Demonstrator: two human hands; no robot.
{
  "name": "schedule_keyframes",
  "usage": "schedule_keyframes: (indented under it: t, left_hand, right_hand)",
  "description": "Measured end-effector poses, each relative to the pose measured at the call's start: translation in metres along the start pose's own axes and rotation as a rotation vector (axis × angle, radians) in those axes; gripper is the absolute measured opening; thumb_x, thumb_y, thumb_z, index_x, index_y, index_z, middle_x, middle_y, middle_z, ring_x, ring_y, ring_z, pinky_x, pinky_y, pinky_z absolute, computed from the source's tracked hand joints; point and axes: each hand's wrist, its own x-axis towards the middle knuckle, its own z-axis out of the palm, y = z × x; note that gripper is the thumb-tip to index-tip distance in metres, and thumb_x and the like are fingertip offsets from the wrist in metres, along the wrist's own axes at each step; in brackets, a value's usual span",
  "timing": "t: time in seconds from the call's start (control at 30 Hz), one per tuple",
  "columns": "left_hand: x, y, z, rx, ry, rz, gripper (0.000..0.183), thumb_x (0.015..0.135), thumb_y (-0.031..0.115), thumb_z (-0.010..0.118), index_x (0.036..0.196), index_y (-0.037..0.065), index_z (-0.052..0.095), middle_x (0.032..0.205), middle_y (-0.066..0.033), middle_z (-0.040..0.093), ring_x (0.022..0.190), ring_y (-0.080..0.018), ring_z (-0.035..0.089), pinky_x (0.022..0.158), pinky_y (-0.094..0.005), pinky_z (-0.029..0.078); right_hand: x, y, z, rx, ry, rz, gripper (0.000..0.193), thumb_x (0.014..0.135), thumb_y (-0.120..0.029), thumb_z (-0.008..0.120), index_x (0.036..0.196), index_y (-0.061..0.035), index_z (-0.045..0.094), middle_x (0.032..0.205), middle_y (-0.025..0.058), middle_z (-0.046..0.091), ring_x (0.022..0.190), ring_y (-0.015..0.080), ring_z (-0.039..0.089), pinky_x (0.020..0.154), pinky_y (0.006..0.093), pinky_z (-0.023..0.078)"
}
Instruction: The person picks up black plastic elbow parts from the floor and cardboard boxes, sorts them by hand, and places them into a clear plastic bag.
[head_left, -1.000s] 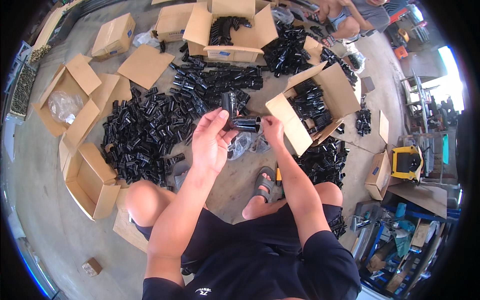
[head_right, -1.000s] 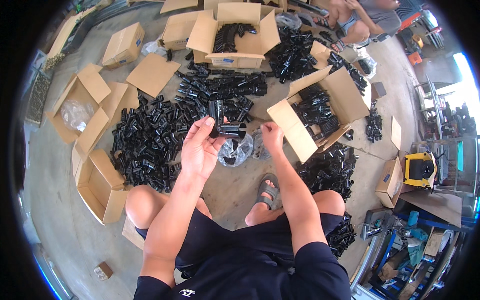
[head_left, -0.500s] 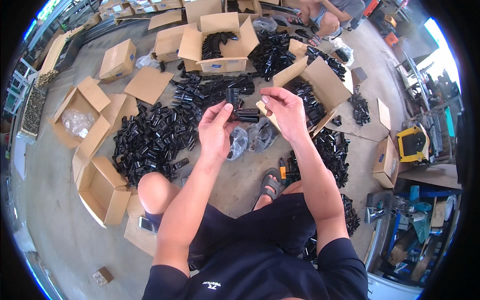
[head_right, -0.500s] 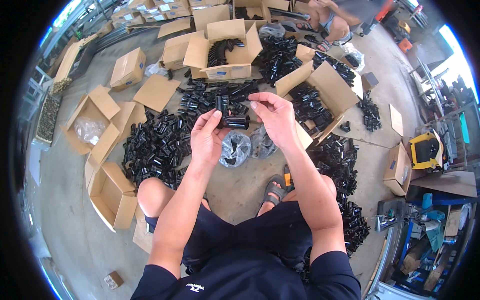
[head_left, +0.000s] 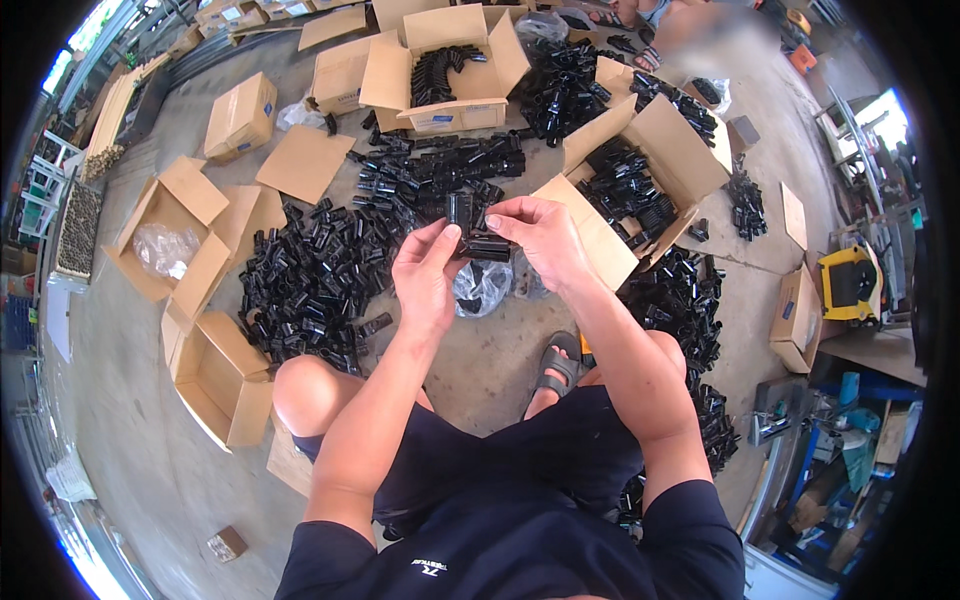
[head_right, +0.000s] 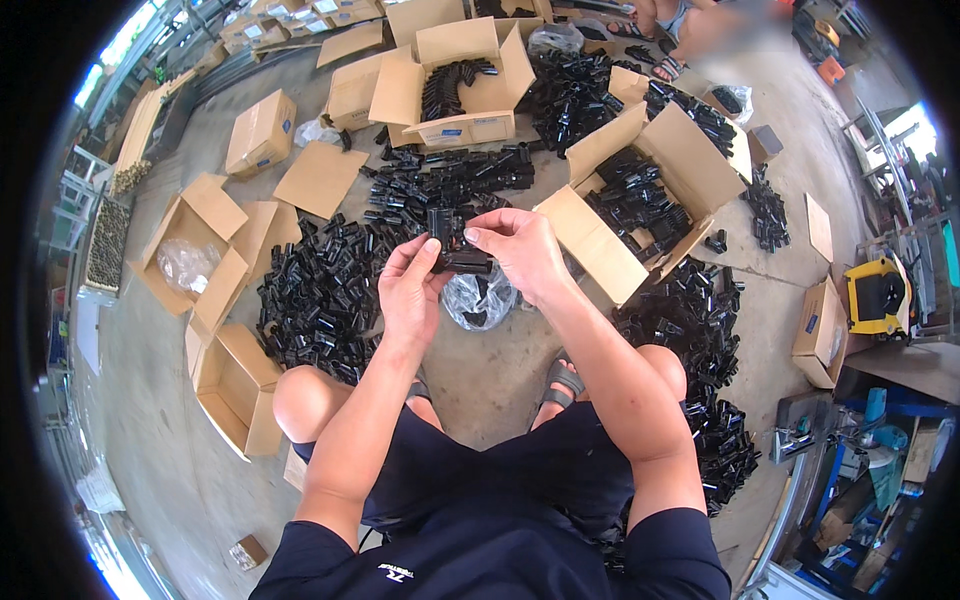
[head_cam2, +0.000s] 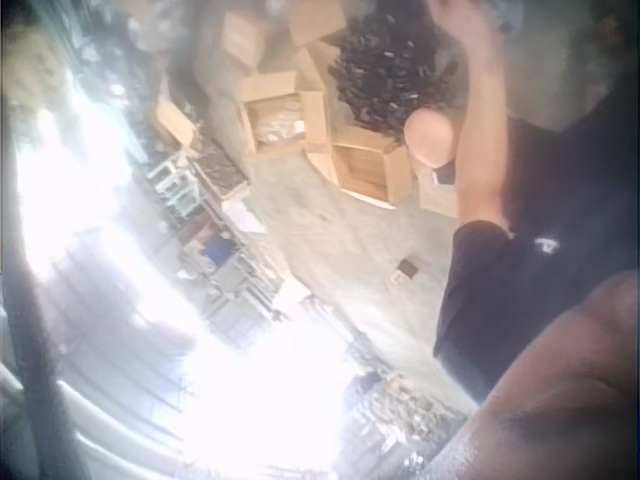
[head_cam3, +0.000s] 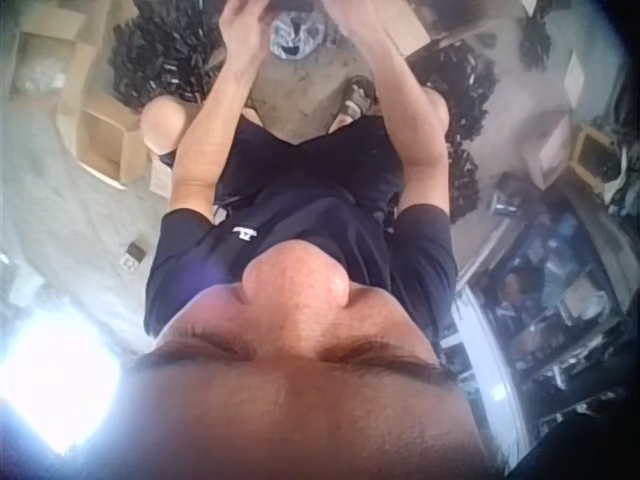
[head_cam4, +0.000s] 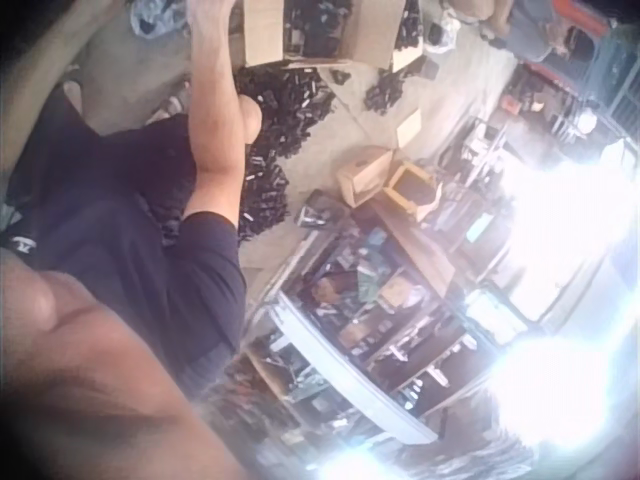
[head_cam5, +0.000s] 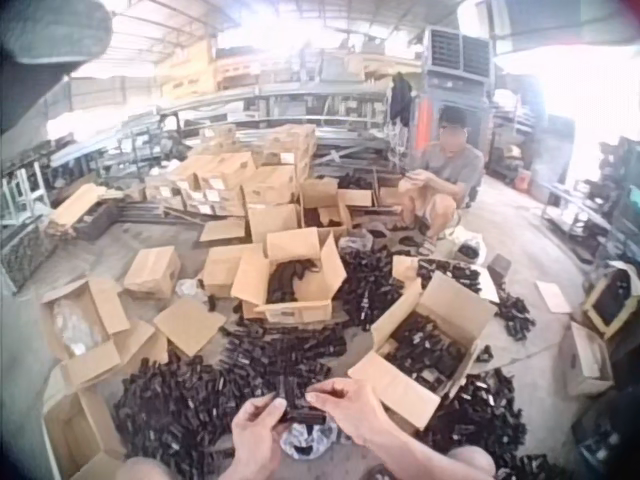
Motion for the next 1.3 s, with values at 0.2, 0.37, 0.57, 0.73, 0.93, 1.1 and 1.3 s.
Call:
schedule_keyframes:
  t: [0.2, 0.37, 0.57, 0.73, 0.93, 1.1, 1.3]
  left_hand:
    - [0.002, -0.004, -0.010, 0.110, 0.026, 0.031, 0.016, 0.094, 0.003, 0.070, 0.109, 0.000, 0.066, 0.101, -0.0084, 0.071, 0.087, -0.0147, 0.070, 0.079, -0.0343, 0.061]
    - [0.007, -0.005, -0.015, 0.124, 0.028, 0.058, 0.017, 0.093, 0.002, 0.070, 0.109, 0.000, 0.067, 0.102, -0.0083, 0.072, 0.086, -0.0134, 0.069, 0.078, -0.0315, 0.060]
    - [0.013, -0.008, -0.020, 0.158, 0.032, 0.085, 0.018, 0.093, 0.003, 0.071, 0.110, -0.001, 0.067, 0.101, -0.0082, 0.072, 0.086, -0.0122, 0.069, 0.077, -0.0288, 0.059]
    - [0.014, -0.006, -0.016, 0.225, 0.027, 0.109, 0.020, 0.092, 0.002, 0.073, 0.111, -0.003, 0.068, 0.101, -0.0086, 0.073, 0.086, -0.0108, 0.068, 0.078, -0.0260, 0.056]
    - [0.015, -0.008, -0.014, 0.245, 0.017, 0.061, 0.022, 0.091, 0.000, 0.073, 0.111, -0.005, 0.067, 0.102, -0.0103, 0.073, 0.088, -0.0107, 0.067, 0.081, -0.0248, 0.055]
    - [0.014, -0.016, -0.012, 0.231, -0.003, 0.088, 0.022, 0.091, -0.001, 0.073, 0.112, -0.006, 0.067, 0.103, -0.0105, 0.073, 0.089, -0.0109, 0.068, 0.082, -0.0247, 0.055]
    - [0.015, -0.021, -0.013, 0.255, 0.027, 0.089, 0.021, 0.092, -0.001, 0.072, 0.112, -0.006, 0.067, 0.102, -0.0103, 0.073, 0.088, -0.0112, 0.068, 0.080, -0.0240, 0.055]
  right_hand:
    - [0.014, 0.016, 0.005, 0.107, -0.069, 0.153, 0.018, 0.087, -0.005, 0.078, 0.100, 0.0060, 0.072, 0.090, 0.0091, 0.073, 0.076, 0.0124, 0.067, 0.070, 0.0264, 0.055]
    - [0.017, 0.017, 0.015, 0.099, -0.061, 0.195, 0.019, 0.087, -0.006, 0.078, 0.100, 0.0066, 0.071, 0.089, 0.0088, 0.073, 0.075, 0.0124, 0.067, 0.068, 0.0254, 0.055]
    - [0.019, 0.023, 0.022, -0.008, -0.038, 0.150, 0.017, 0.088, -0.006, 0.076, 0.099, 0.0057, 0.073, 0.090, 0.0087, 0.073, 0.075, 0.0105, 0.065, 0.068, 0.0252, 0.053]
    - [0.013, 0.025, 0.024, -0.059, -0.007, 0.102, 0.018, 0.088, -0.006, 0.075, 0.101, 0.0056, 0.073, 0.087, 0.0075, 0.073, 0.075, 0.0094, 0.064, 0.069, 0.0247, 0.052]
    - [0.014, 0.032, 0.018, -0.078, -0.008, 0.114, 0.018, 0.090, -0.009, 0.073, 0.101, 0.0057, 0.073, 0.085, 0.0050, 0.071, 0.073, 0.0072, 0.062, 0.066, 0.0234, 0.049]
    - [0.013, 0.040, 0.016, -0.207, 0.037, 0.063, 0.018, 0.091, -0.011, 0.072, 0.099, 0.0055, 0.072, 0.081, 0.0052, 0.071, 0.071, 0.0073, 0.061, 0.064, 0.0247, 0.049]
    - [0.011, 0.042, 0.017, -0.425, 0.105, -0.018, 0.017, 0.089, -0.012, 0.073, 0.095, 0.0038, 0.073, 0.081, 0.0112, 0.072, 0.070, 0.0136, 0.063, 0.065, 0.0317, 0.051]
